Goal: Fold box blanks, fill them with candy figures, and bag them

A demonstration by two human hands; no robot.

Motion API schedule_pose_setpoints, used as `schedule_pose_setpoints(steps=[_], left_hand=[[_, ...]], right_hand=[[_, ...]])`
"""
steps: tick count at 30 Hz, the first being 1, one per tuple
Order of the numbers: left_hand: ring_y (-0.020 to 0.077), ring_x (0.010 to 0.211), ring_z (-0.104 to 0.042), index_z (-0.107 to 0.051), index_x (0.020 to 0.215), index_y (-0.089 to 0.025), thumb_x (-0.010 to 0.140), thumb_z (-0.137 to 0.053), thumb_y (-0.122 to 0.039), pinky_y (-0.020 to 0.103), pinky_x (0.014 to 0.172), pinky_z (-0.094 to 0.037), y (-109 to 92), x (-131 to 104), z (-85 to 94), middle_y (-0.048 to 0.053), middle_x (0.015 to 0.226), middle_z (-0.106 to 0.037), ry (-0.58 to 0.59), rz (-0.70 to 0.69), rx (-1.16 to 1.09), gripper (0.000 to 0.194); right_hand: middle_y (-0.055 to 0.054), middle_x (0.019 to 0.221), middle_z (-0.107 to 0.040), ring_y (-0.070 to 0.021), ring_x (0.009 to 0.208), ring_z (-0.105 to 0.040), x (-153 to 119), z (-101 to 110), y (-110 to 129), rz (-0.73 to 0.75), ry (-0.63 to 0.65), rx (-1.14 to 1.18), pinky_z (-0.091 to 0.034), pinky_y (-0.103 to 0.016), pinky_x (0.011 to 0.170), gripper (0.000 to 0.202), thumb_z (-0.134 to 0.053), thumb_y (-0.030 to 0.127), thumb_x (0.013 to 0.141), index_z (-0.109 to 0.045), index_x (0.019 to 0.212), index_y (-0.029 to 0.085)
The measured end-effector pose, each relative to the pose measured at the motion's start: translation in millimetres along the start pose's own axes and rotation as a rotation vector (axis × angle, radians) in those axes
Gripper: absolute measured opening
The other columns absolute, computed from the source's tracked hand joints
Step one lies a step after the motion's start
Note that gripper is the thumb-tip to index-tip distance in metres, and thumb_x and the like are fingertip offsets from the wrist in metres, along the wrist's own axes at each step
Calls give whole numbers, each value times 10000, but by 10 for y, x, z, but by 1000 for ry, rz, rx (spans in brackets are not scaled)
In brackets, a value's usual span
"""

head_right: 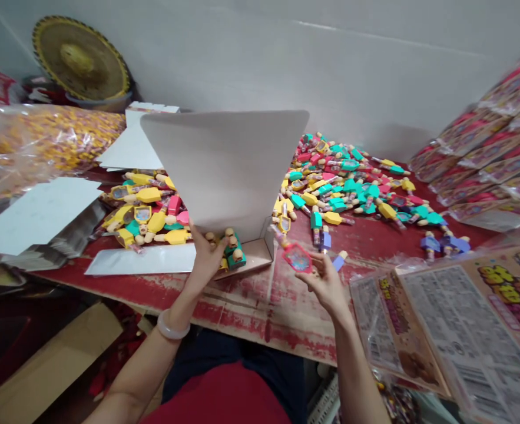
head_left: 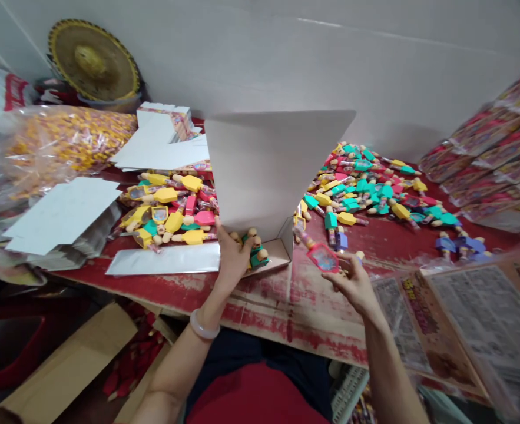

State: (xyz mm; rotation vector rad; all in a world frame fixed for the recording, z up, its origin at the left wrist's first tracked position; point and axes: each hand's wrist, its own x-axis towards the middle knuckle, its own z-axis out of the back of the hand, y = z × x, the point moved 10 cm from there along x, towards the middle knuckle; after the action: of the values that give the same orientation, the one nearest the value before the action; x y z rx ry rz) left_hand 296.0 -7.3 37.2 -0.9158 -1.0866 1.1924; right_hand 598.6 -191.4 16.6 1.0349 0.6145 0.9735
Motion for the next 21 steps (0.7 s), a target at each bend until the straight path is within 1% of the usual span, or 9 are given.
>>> schedule_pose_setpoints(steps=[2,4,6,7,9,11,15,18,21], left_hand=[[238,1578,-209,-232,1565,-161,833,-679,-259,405,1295,-173,-1,44,11,174,1577,-383,12,-37,-6,863],[235,1570,-239,-261,1548,-161,832,-655,-243,407,1292,-192,50,86,2,172,1546,-426,60,-22,-11,822],[246,1561,-268,-274,1531,-158,820,-662,-261,414,1291,-198,97,98,-1,180,1530,-442,84,-7,-1,816],[249,1561,-267,-265,1529,-153,820,-659,-268,416,1293,-189,110,92,-6,186,1537,-431,86,-9,3,819],[243,1572,-237,-233,1534,-145,838,-631,-271,420,1300,-158,119,69,-16,198,1570,-380,69,-23,9,812],[235,1584,-195,-210,1540,-135,858,-591,-255,424,1306,-118,127,48,-29,206,1603,-323,43,-29,16,790],[236,1588,-187,-216,1549,-115,862,-580,-259,396,1307,-111,170,51,-58,208,1629,-288,50,5,15,792],[227,1602,-137,-189,1566,-102,875,-564,-288,370,1306,-86,202,66,-66,202,1665,-218,79,23,9,808],[233,1610,-102,-167,1577,-95,893,-540,-309,395,1311,-62,258,72,-76,204,1682,-183,95,43,19,809]], right_hand=[[-123,1117,-752,-235,812,-741,94,-266,409,173,70,-348,-577,-318,645,517,-696,411,886,-549,1344,223],[-146,1223,-730,-258,985,-740,212,-683,690,313,175,-758,-582,-323,742,494,-575,221,949,-519,1440,205],[-184,1267,-703,-272,1015,-728,277,-1114,829,445,329,-1112,-571,-331,755,564,-485,65,929,-493,1487,147],[-206,1279,-687,-279,1005,-726,273,-1294,865,518,414,-1240,-566,-342,763,586,-462,23,912,-491,1490,114],[-228,1264,-673,-289,957,-723,225,-1535,912,655,555,-1393,-555,-367,774,582,-456,4,901,-503,1477,75],[-225,1239,-668,-284,914,-721,214,-1611,956,725,612,-1439,-541,-365,744,545,-449,11,912,-531,1447,80],[-212,1197,-673,-263,898,-721,390,-1543,968,670,606,-1399,-511,-323,664,479,-406,-9,924,-608,1344,101],[-198,1296,-656,-232,887,-729,435,-1554,919,710,667,-1305,-517,-301,648,519,-427,4,919,-590,1393,139],[-186,1361,-641,-212,896,-735,429,-1535,896,762,664,-1246,-533,-286,666,580,-442,12,908,-547,1460,153]])
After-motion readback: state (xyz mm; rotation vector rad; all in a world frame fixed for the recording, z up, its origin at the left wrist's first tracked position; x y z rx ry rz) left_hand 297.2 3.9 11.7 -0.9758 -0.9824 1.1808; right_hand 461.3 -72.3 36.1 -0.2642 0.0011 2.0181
